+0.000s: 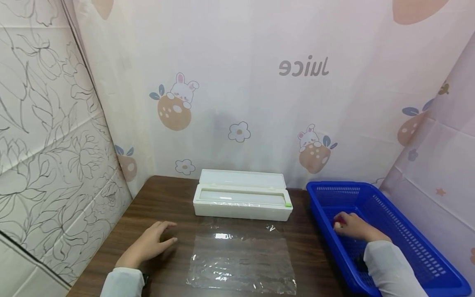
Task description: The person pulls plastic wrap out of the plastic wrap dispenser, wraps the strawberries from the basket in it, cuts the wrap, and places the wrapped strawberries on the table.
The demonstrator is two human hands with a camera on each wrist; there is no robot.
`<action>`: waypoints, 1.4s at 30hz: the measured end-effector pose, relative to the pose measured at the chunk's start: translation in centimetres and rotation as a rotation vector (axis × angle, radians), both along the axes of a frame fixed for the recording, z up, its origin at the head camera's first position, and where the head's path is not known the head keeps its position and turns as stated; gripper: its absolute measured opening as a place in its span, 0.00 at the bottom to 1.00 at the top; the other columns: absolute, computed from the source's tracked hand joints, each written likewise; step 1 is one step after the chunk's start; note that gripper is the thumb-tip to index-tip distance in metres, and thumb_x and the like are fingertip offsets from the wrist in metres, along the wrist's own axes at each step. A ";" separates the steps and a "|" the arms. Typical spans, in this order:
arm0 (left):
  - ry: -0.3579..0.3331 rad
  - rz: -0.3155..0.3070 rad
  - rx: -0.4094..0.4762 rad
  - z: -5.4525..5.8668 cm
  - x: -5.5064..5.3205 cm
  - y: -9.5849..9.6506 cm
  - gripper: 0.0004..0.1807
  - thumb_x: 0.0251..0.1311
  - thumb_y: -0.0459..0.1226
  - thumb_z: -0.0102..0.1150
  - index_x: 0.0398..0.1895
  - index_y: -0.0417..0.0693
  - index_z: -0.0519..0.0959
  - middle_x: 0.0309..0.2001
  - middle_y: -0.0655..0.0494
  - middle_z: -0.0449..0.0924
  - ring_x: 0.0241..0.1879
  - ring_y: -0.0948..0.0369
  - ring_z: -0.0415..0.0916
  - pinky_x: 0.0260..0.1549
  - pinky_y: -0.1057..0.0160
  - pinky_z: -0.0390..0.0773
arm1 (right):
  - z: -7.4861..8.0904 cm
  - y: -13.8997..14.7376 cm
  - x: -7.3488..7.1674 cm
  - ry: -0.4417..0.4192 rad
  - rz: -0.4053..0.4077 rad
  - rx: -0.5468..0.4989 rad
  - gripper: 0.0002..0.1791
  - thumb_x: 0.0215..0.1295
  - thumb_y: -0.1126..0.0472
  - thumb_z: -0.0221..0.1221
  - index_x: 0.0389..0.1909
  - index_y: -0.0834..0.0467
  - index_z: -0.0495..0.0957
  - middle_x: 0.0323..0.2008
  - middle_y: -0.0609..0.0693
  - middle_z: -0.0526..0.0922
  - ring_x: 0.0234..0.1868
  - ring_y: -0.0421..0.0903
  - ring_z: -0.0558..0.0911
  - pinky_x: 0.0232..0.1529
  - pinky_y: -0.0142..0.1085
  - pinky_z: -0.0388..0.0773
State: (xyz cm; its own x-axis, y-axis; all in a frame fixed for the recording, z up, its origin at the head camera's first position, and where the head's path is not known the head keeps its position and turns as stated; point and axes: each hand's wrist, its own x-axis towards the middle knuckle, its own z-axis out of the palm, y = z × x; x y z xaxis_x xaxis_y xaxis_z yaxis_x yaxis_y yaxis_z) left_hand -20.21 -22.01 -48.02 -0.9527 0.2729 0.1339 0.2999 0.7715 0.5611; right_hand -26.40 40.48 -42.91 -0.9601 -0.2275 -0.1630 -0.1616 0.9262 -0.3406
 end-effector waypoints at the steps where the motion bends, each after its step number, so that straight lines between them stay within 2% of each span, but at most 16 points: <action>1: 0.001 -0.001 -0.003 0.0 0.0 0.0 0.24 0.57 0.45 0.60 0.55 0.44 0.72 0.51 0.43 0.73 0.50 0.48 0.71 0.48 0.42 0.75 | -0.1 0.1 0.0 0.003 -0.003 -0.002 0.19 0.56 0.59 0.60 0.44 0.68 0.73 0.34 0.59 0.75 0.34 0.52 0.73 0.34 0.49 0.76; 6: 0.003 -0.005 -0.002 0.0 0.2 -0.1 0.24 0.57 0.46 0.61 0.54 0.44 0.73 0.51 0.43 0.74 0.49 0.48 0.71 0.47 0.42 0.75 | -0.2 0.3 0.4 -0.017 -0.003 0.008 0.13 0.53 0.59 0.63 0.35 0.61 0.72 0.33 0.57 0.70 0.35 0.53 0.69 0.34 0.48 0.71; 13: -0.002 -0.002 -0.003 -0.2 0.1 -0.1 0.25 0.57 0.47 0.60 0.55 0.45 0.73 0.52 0.43 0.73 0.50 0.48 0.71 0.48 0.42 0.75 | -0.5 0.2 0.7 -0.084 -0.028 -0.048 0.09 0.49 0.69 0.61 0.29 0.59 0.70 0.30 0.55 0.66 0.31 0.50 0.68 0.28 0.39 0.70; 18: -0.007 -0.006 -0.009 -0.3 0.1 -0.1 0.26 0.57 0.49 0.60 0.55 0.46 0.72 0.52 0.44 0.74 0.50 0.48 0.71 0.48 0.41 0.75 | -0.6 0.4 0.6 -0.101 -0.044 -0.028 0.12 0.48 0.69 0.61 0.34 0.58 0.70 0.34 0.58 0.66 0.35 0.54 0.68 0.29 0.41 0.73; 24: -0.007 -0.006 -0.003 -0.2 0.1 -0.1 0.24 0.57 0.47 0.60 0.54 0.46 0.73 0.51 0.43 0.74 0.49 0.48 0.71 0.47 0.42 0.75 | -0.7 0.7 0.4 -0.128 -0.046 -0.021 0.16 0.52 0.64 0.62 0.42 0.58 0.73 0.39 0.62 0.67 0.38 0.56 0.69 0.33 0.47 0.76; 31: -0.018 -0.018 -0.004 0.0 0.1 0.0 0.25 0.57 0.48 0.60 0.54 0.46 0.73 0.51 0.43 0.75 0.49 0.49 0.72 0.47 0.42 0.75 | -0.5 0.7 0.4 -0.182 -0.061 0.007 0.25 0.54 0.56 0.63 0.53 0.60 0.71 0.42 0.62 0.73 0.41 0.58 0.73 0.39 0.62 0.76; 37: -0.042 -0.070 0.020 0.2 0.0 0.3 0.25 0.58 0.48 0.59 0.54 0.44 0.72 0.50 0.43 0.77 0.48 0.50 0.74 0.44 0.43 0.77 | -0.4 0.7 0.6 -0.227 -0.072 -0.018 0.26 0.55 0.58 0.61 0.55 0.61 0.69 0.42 0.64 0.76 0.40 0.57 0.74 0.38 0.59 0.77; 42: -0.066 -0.088 0.039 0.3 0.1 0.4 0.24 0.59 0.48 0.58 0.54 0.43 0.72 0.50 0.44 0.78 0.46 0.51 0.75 0.43 0.45 0.79 | -0.4 0.7 0.7 -0.257 -0.090 -0.029 0.27 0.56 0.59 0.59 0.57 0.61 0.67 0.45 0.67 0.74 0.42 0.59 0.74 0.39 0.61 0.75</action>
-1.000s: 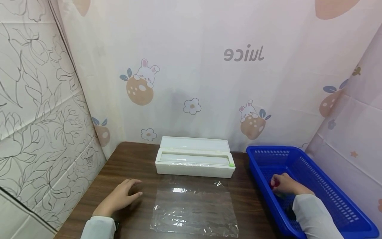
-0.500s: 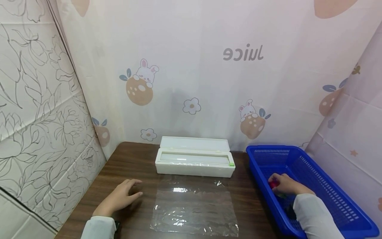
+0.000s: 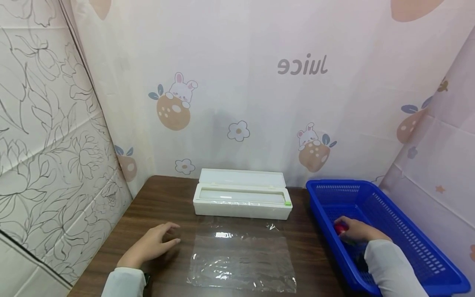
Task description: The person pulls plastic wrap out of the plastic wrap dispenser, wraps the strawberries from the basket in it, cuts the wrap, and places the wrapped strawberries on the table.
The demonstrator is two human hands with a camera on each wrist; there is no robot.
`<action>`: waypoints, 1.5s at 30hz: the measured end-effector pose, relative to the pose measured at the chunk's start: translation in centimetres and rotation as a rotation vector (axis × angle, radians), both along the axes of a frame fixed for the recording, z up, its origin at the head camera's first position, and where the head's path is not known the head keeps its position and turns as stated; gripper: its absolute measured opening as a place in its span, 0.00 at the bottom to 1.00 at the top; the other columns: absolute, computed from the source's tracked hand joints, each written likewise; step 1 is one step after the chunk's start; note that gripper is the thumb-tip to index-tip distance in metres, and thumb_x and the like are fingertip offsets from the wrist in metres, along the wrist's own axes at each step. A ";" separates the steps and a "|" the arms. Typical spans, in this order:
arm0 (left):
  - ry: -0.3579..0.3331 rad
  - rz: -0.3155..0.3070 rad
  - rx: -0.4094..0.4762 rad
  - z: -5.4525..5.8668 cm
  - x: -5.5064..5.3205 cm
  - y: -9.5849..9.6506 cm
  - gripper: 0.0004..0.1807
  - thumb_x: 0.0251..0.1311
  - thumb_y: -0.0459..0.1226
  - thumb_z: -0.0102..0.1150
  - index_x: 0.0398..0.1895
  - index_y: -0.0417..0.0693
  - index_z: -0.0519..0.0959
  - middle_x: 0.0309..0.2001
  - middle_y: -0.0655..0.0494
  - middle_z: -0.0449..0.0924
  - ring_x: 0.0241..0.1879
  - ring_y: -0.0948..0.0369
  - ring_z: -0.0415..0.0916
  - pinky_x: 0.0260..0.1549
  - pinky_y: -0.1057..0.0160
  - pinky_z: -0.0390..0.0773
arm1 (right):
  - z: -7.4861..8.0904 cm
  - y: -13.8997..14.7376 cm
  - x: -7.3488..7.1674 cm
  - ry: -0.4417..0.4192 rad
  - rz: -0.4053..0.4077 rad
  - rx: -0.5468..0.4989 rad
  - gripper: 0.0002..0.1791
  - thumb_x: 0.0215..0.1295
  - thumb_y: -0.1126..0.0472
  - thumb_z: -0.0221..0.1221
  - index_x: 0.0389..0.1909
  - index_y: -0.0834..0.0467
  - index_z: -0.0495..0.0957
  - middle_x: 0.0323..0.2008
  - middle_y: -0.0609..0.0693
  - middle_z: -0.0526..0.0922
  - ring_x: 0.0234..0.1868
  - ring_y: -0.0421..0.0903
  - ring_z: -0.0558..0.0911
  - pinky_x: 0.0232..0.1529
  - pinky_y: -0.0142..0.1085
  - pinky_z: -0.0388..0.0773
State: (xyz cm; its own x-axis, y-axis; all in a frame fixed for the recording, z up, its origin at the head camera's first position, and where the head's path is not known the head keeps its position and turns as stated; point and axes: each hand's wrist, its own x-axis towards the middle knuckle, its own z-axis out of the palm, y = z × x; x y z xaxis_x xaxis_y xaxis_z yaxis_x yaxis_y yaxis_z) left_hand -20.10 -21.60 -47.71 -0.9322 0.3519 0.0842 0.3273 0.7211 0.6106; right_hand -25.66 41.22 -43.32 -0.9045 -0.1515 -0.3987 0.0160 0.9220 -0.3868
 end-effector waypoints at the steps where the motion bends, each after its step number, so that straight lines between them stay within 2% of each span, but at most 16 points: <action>1: -0.006 -0.001 0.005 0.0 0.0 0.0 0.24 0.59 0.48 0.58 0.53 0.43 0.73 0.50 0.44 0.78 0.46 0.51 0.75 0.43 0.45 0.79 | 0.0 0.0 0.0 -0.003 0.000 0.002 0.27 0.56 0.59 0.59 0.57 0.62 0.67 0.45 0.67 0.74 0.42 0.60 0.74 0.40 0.62 0.75; 4: -0.015 -0.010 0.015 0.2 0.1 0.1 0.23 0.59 0.47 0.58 0.52 0.43 0.74 0.48 0.45 0.79 0.45 0.52 0.76 0.42 0.46 0.80 | 0.2 0.0 0.1 -0.006 0.006 0.003 0.27 0.57 0.59 0.58 0.58 0.62 0.67 0.46 0.68 0.74 0.42 0.59 0.73 0.40 0.61 0.75; 8: -0.015 -0.019 0.028 0.5 0.2 0.1 0.21 0.60 0.47 0.58 0.51 0.44 0.75 0.47 0.46 0.80 0.43 0.54 0.77 0.40 0.48 0.81 | 0.6 -0.1 0.3 0.012 0.007 -0.001 0.26 0.57 0.61 0.57 0.58 0.63 0.67 0.44 0.65 0.74 0.40 0.57 0.74 0.37 0.55 0.77; 16: -0.026 -0.005 0.032 1.0 0.3 0.3 0.19 0.60 0.46 0.58 0.50 0.45 0.75 0.46 0.48 0.80 0.42 0.56 0.76 0.39 0.50 0.81 | 1.8 0.0 0.5 0.114 0.062 0.005 0.26 0.55 0.64 0.56 0.56 0.65 0.68 0.36 0.58 0.74 0.34 0.52 0.72 0.30 0.44 0.73; 23: -0.044 0.011 0.031 1.0 0.2 0.3 0.19 0.61 0.47 0.57 0.51 0.47 0.75 0.46 0.52 0.80 0.43 0.57 0.76 0.41 0.50 0.81 | 2.9 -0.3 0.6 0.182 0.086 0.024 0.26 0.56 0.63 0.56 0.57 0.64 0.68 0.36 0.58 0.76 0.34 0.51 0.73 0.30 0.45 0.74; 28: -0.053 -0.005 0.040 0.9 0.3 0.3 0.19 0.61 0.47 0.56 0.52 0.47 0.75 0.48 0.50 0.79 0.43 0.57 0.76 0.41 0.50 0.80 | 3.4 -0.6 0.8 0.244 0.124 0.022 0.26 0.55 0.64 0.57 0.57 0.67 0.68 0.34 0.57 0.76 0.31 0.49 0.72 0.27 0.42 0.73; 40: 0.019 -0.051 0.039 0.9 0.0 0.6 0.20 0.62 0.48 0.55 0.51 0.46 0.75 0.47 0.50 0.80 0.43 0.56 0.76 0.41 0.50 0.80 | 5.2 -1.6 1.5 0.367 0.182 0.055 0.25 0.54 0.62 0.60 0.54 0.65 0.70 0.33 0.56 0.77 0.29 0.47 0.72 0.27 0.41 0.72; 45: 0.017 -0.051 0.044 1.2 0.1 1.1 0.18 0.62 0.46 0.56 0.51 0.47 0.75 0.46 0.50 0.80 0.43 0.56 0.76 0.42 0.50 0.80 | 6.3 -2.6 2.0 0.428 0.213 0.053 0.25 0.53 0.61 0.61 0.53 0.63 0.71 0.33 0.55 0.77 0.30 0.47 0.71 0.27 0.40 0.72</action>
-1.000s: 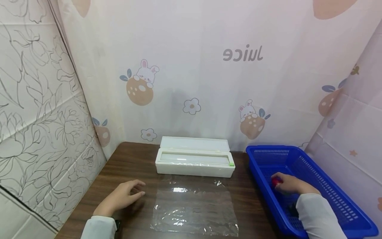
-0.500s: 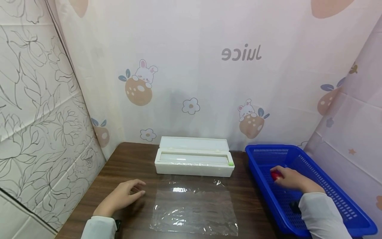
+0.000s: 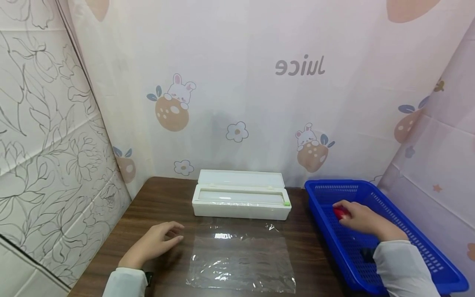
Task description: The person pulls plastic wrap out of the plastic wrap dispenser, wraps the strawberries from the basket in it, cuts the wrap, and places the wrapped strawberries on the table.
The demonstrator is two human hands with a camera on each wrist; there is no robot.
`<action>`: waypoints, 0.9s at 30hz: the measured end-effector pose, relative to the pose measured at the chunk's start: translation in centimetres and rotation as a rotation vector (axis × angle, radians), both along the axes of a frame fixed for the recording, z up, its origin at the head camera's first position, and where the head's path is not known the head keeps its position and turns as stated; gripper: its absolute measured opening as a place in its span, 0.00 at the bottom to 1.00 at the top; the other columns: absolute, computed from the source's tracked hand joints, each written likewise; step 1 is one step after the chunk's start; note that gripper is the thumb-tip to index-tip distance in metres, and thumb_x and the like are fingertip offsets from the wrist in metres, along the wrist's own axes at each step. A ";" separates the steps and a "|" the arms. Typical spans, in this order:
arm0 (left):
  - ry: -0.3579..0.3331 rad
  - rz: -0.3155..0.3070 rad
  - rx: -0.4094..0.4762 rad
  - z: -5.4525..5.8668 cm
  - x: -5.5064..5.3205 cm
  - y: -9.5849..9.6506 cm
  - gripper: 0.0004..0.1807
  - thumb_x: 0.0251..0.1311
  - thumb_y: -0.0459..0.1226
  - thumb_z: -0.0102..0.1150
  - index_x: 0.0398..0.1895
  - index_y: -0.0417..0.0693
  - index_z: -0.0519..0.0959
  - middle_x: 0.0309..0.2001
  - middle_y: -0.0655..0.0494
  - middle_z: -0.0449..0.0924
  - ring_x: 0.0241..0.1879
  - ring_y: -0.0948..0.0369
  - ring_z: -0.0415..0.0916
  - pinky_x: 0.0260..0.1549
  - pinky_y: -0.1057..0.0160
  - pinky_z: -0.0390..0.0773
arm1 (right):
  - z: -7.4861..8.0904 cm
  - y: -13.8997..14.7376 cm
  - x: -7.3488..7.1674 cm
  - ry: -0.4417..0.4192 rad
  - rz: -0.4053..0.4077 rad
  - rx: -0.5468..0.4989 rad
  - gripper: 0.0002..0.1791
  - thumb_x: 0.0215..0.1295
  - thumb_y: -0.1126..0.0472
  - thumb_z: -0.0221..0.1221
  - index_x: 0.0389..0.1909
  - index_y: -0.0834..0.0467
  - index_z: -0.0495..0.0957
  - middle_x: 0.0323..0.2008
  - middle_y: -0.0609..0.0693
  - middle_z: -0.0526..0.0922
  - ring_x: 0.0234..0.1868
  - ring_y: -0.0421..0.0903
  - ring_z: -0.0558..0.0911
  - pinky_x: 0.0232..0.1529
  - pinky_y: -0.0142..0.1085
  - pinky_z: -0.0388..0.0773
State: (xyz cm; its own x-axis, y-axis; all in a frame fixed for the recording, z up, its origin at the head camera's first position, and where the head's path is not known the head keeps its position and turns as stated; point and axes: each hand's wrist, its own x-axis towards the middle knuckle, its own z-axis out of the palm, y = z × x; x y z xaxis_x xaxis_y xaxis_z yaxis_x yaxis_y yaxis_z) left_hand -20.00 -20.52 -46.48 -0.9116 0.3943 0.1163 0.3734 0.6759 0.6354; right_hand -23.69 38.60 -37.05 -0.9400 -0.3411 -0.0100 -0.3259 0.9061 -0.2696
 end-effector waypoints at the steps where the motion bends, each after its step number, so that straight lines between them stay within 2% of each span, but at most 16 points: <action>1: 0.002 -0.002 0.002 0.1 0.0 0.1 0.18 0.62 0.46 0.56 0.51 0.47 0.75 0.46 0.49 0.80 0.43 0.55 0.76 0.42 0.49 0.80 | 0.3 -0.3 0.1 0.007 0.008 -0.003 0.25 0.53 0.61 0.61 0.53 0.63 0.71 0.34 0.56 0.77 0.30 0.47 0.72 0.28 0.41 0.73; 6: 0.009 -0.021 0.006 0.4 0.1 0.5 0.20 0.61 0.48 0.56 0.50 0.46 0.75 0.46 0.48 0.80 0.43 0.53 0.76 0.41 0.46 0.80 | 1.5 -1.9 0.7 0.045 0.021 -0.012 0.26 0.52 0.61 0.63 0.53 0.62 0.71 0.36 0.56 0.77 0.32 0.47 0.72 0.30 0.43 0.76; 16: 0.032 -0.035 0.016 0.9 0.2 0.9 0.21 0.61 0.50 0.55 0.51 0.48 0.75 0.48 0.48 0.79 0.44 0.55 0.76 0.42 0.46 0.79 | 2.6 -4.1 1.4 0.127 0.063 -0.016 0.24 0.51 0.63 0.63 0.51 0.59 0.73 0.36 0.53 0.77 0.32 0.45 0.72 0.30 0.40 0.75; 20: 0.050 -0.035 0.019 1.2 0.2 1.1 0.21 0.61 0.50 0.55 0.51 0.47 0.75 0.48 0.49 0.79 0.44 0.55 0.76 0.42 0.47 0.79 | 2.8 -4.9 1.7 0.111 0.070 -0.031 0.23 0.52 0.63 0.62 0.52 0.59 0.73 0.36 0.53 0.76 0.32 0.45 0.72 0.30 0.40 0.75; 27: 0.033 -0.061 0.034 1.5 0.3 1.6 0.22 0.61 0.50 0.55 0.52 0.47 0.75 0.50 0.48 0.78 0.45 0.54 0.75 0.44 0.44 0.78 | 2.9 -6.5 2.4 0.017 0.047 -0.043 0.25 0.54 0.61 0.62 0.55 0.56 0.71 0.41 0.55 0.76 0.34 0.46 0.73 0.33 0.43 0.81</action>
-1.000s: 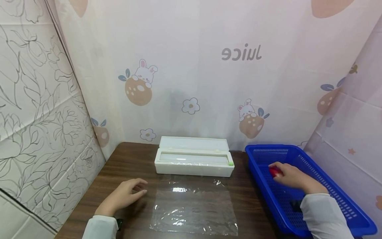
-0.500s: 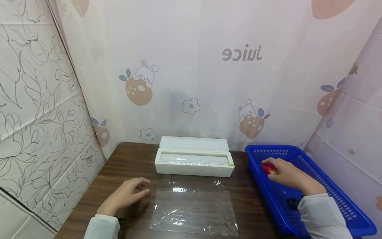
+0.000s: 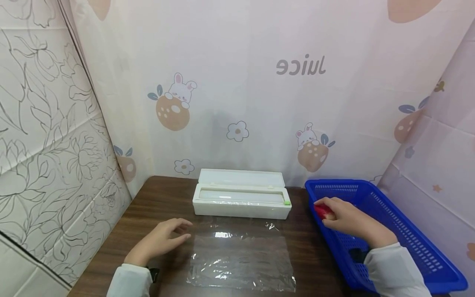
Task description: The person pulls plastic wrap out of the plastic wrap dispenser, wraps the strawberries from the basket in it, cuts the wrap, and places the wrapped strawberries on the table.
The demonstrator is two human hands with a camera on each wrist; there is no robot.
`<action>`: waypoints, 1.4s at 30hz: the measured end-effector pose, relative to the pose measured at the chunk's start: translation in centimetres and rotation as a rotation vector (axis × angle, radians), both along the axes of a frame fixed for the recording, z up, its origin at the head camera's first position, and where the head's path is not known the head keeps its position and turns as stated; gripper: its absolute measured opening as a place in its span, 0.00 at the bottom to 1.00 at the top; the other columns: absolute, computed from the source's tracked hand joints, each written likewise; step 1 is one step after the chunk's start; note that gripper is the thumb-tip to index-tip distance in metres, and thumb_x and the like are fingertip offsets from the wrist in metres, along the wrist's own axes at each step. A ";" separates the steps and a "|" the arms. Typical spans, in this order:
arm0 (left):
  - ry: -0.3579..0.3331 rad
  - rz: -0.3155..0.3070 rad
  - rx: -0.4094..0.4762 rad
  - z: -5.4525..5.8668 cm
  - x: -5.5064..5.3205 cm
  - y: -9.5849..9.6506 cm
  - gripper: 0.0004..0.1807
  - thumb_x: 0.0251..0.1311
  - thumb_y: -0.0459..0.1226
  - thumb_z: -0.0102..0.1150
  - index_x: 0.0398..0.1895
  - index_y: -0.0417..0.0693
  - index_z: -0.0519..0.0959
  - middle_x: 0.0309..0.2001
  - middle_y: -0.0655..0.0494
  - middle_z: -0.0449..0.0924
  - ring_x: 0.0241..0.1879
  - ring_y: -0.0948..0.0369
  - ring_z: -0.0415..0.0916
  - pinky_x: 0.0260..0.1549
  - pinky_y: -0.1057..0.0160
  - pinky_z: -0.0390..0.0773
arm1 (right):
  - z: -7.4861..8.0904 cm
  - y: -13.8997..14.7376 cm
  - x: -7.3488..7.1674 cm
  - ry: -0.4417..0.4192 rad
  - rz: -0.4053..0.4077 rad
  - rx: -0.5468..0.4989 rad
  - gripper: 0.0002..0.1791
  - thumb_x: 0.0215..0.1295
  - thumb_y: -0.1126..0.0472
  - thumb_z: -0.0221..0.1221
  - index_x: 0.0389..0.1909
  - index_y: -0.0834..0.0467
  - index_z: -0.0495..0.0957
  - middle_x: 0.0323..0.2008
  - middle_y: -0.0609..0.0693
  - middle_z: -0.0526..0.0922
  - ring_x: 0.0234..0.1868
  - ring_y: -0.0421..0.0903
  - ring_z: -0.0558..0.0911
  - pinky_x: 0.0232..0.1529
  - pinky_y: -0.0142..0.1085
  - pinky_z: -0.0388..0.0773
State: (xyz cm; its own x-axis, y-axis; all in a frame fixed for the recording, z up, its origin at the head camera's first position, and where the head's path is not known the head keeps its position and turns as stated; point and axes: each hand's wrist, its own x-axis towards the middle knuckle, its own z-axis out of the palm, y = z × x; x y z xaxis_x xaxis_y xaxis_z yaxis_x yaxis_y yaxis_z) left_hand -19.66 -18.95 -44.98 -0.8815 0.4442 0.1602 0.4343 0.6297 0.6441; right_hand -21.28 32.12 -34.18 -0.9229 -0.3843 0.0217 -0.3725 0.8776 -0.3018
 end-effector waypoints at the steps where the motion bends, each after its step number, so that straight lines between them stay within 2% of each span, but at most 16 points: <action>1: 0.000 -0.003 0.001 0.0 0.0 0.1 0.22 0.61 0.50 0.55 0.52 0.47 0.75 0.50 0.48 0.78 0.45 0.54 0.75 0.44 0.44 0.78 | 0.0 -0.2 0.1 0.002 0.002 0.003 0.25 0.54 0.61 0.62 0.55 0.55 0.71 0.41 0.55 0.76 0.34 0.46 0.73 0.33 0.43 0.80; 9: -0.002 -0.021 0.000 -0.1 0.0 0.6 0.22 0.61 0.49 0.56 0.52 0.46 0.75 0.50 0.46 0.78 0.45 0.53 0.76 0.44 0.43 0.78 | -0.5 -1.9 0.6 -0.004 0.046 -0.008 0.25 0.53 0.59 0.63 0.54 0.52 0.72 0.42 0.53 0.76 0.33 0.44 0.72 0.31 0.38 0.77; 15: 0.009 -0.019 0.005 0.0 0.1 0.7 0.19 0.60 0.48 0.57 0.51 0.49 0.75 0.49 0.46 0.79 0.44 0.54 0.76 0.43 0.43 0.79 | -0.8 -2.5 0.9 0.011 0.068 -0.013 0.25 0.51 0.61 0.63 0.53 0.53 0.73 0.38 0.51 0.75 0.32 0.42 0.71 0.29 0.36 0.75; 23: -0.022 -0.048 0.004 -0.2 0.0 1.2 0.19 0.61 0.48 0.56 0.53 0.51 0.74 0.50 0.49 0.78 0.45 0.54 0.75 0.44 0.45 0.79 | -1.4 -3.4 1.3 0.016 0.101 -0.021 0.25 0.50 0.59 0.65 0.52 0.52 0.73 0.37 0.47 0.75 0.32 0.41 0.71 0.30 0.37 0.75; 29: -0.031 -0.069 -0.004 -0.5 0.0 1.6 0.21 0.62 0.48 0.56 0.54 0.49 0.73 0.50 0.47 0.78 0.45 0.54 0.75 0.44 0.47 0.79 | -2.2 -4.2 1.8 0.042 0.184 -0.054 0.26 0.49 0.61 0.65 0.52 0.52 0.72 0.38 0.46 0.76 0.33 0.40 0.72 0.30 0.36 0.76; 36: -0.052 -0.093 -0.005 -0.7 -0.1 2.2 0.23 0.62 0.48 0.55 0.55 0.45 0.73 0.51 0.45 0.77 0.46 0.53 0.75 0.43 0.47 0.79 | -3.0 -5.2 2.1 -0.001 0.236 -0.104 0.26 0.51 0.57 0.66 0.53 0.49 0.72 0.41 0.44 0.77 0.35 0.39 0.73 0.31 0.35 0.77; 42: -0.043 -0.119 -0.006 -0.8 -0.2 2.4 0.24 0.62 0.51 0.54 0.54 0.46 0.74 0.51 0.46 0.77 0.45 0.54 0.75 0.43 0.49 0.80 | -2.7 -6.2 2.5 -0.056 0.266 -0.123 0.26 0.53 0.55 0.65 0.55 0.48 0.71 0.43 0.43 0.76 0.38 0.39 0.73 0.34 0.35 0.79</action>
State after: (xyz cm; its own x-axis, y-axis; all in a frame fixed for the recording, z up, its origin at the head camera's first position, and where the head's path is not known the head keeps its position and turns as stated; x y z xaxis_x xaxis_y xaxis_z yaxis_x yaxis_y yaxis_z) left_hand -19.90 -16.54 -45.78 -0.8284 0.5471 0.1203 0.4785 0.5794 0.6598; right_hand -18.75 25.87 -36.86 -0.7910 -0.6109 0.0349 -0.5646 0.7067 -0.4265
